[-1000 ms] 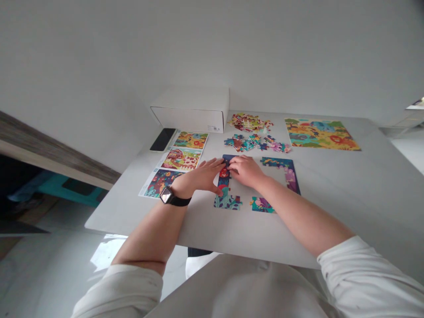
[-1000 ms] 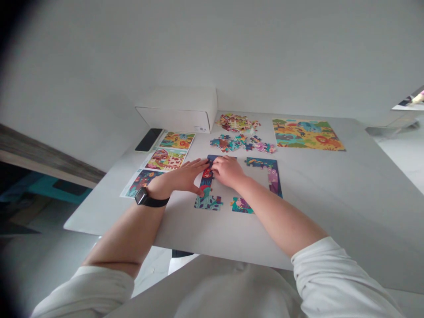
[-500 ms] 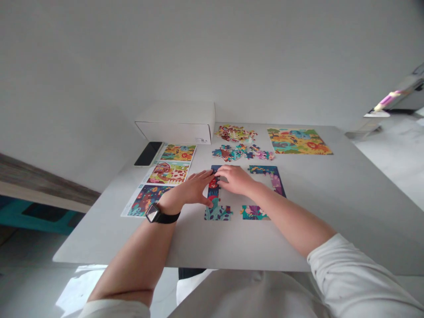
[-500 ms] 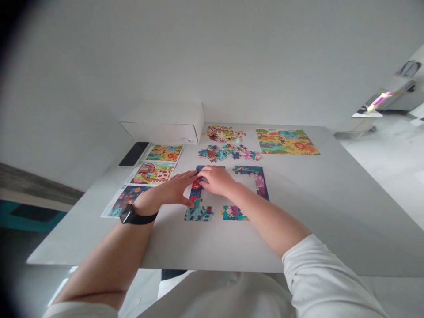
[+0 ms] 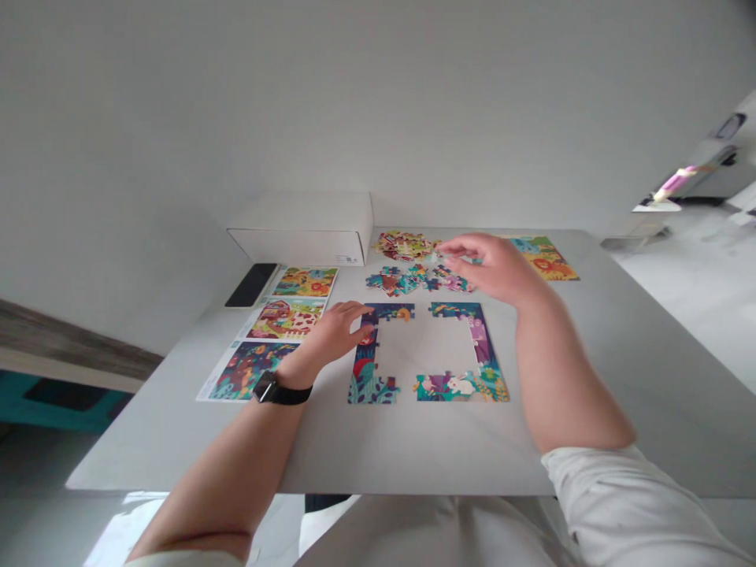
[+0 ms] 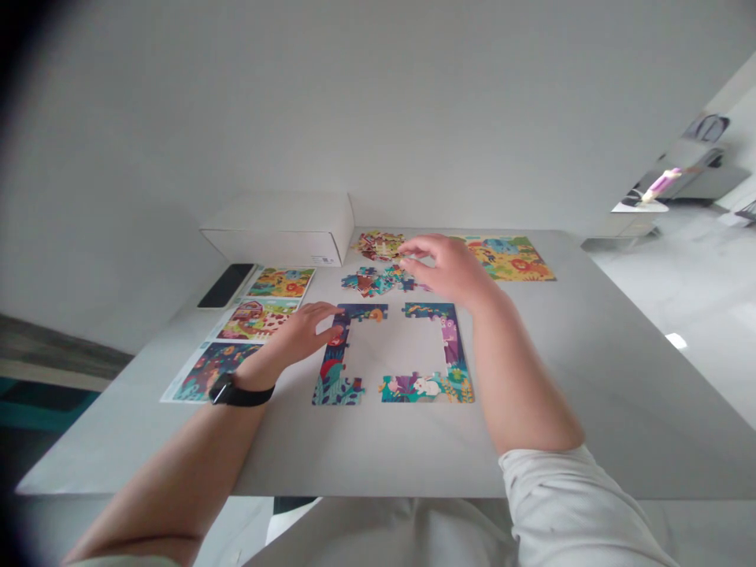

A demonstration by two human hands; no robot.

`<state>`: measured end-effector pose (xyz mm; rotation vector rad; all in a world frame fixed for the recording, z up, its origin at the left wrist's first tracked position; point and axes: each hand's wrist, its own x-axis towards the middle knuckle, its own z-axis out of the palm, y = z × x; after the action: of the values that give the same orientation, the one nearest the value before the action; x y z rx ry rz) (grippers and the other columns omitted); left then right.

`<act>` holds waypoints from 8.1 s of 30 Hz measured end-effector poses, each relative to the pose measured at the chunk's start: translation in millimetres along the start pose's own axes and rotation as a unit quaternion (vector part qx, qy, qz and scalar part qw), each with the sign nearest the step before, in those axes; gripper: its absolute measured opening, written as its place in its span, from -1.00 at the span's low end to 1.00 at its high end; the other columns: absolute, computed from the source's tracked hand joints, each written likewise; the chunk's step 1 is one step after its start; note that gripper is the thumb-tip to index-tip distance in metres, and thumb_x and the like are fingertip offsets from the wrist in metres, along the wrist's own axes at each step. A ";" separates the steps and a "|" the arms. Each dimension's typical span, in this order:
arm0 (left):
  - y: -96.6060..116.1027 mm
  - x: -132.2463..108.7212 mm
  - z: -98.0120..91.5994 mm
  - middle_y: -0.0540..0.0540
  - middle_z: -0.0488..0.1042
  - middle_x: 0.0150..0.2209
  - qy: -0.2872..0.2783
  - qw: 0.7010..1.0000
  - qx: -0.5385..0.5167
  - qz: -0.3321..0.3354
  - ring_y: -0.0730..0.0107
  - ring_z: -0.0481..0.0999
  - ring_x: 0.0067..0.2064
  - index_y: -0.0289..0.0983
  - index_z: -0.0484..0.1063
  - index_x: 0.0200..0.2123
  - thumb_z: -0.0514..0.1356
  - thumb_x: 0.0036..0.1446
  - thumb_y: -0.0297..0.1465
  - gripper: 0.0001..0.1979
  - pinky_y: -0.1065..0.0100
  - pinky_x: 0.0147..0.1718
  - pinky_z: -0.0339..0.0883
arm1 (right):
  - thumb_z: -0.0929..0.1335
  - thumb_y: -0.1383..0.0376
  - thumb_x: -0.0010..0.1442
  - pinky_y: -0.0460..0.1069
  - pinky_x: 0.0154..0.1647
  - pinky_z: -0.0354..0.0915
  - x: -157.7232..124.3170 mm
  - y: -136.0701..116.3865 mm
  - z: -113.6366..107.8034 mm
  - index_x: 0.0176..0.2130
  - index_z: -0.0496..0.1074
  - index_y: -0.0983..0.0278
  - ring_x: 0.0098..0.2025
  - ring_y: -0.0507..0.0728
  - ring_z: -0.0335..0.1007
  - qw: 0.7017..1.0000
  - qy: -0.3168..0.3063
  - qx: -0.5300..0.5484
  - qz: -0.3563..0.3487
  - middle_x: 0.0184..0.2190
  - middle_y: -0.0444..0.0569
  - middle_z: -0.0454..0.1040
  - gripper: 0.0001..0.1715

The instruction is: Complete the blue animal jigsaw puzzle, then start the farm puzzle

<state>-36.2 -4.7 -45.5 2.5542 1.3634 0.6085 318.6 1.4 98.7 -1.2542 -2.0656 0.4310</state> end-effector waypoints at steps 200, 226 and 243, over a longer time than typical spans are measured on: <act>-21.6 166.0 28.8 -0.28 0.54 0.28 -0.153 0.978 0.144 -0.004 0.00 0.54 0.29 -0.23 0.53 0.26 0.34 0.27 -0.24 -0.48 0.13 0.33 0.37 | 0.33 0.44 0.35 0.21 0.37 0.36 21.2 130.6 91.7 0.22 0.67 0.00 0.36 0.38 0.40 0.943 -0.156 -0.229 0.183 0.39 0.09 0.43 -0.40; -53.7 123.8 2.1 -0.29 0.55 0.29 -0.088 0.985 0.125 -0.085 -0.05 0.52 0.33 -0.23 0.51 0.31 0.32 0.31 -0.18 -0.45 0.10 0.36 0.38 | 0.32 0.47 0.30 0.13 0.35 0.35 21.8 133.6 92.3 0.25 0.62 0.08 0.33 0.31 0.45 0.947 -0.163 -0.223 0.164 0.28 0.12 0.52 -0.35; -45.7 124.1 12.6 -0.28 0.48 0.39 -0.026 0.994 0.023 -0.100 -0.07 0.47 0.41 -0.24 0.41 0.40 0.42 0.17 -0.26 -0.26 0.06 0.43 0.29 | 0.33 0.43 0.33 0.13 0.36 0.34 22.5 140.7 94.7 0.27 0.59 0.10 0.32 0.31 0.44 0.947 -0.172 -0.223 0.154 0.29 0.12 0.51 -0.39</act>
<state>-3.6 123.9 -39.3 2.4095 1.6060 0.4770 337.7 94.8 -43.4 -1.9001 -2.3481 0.3480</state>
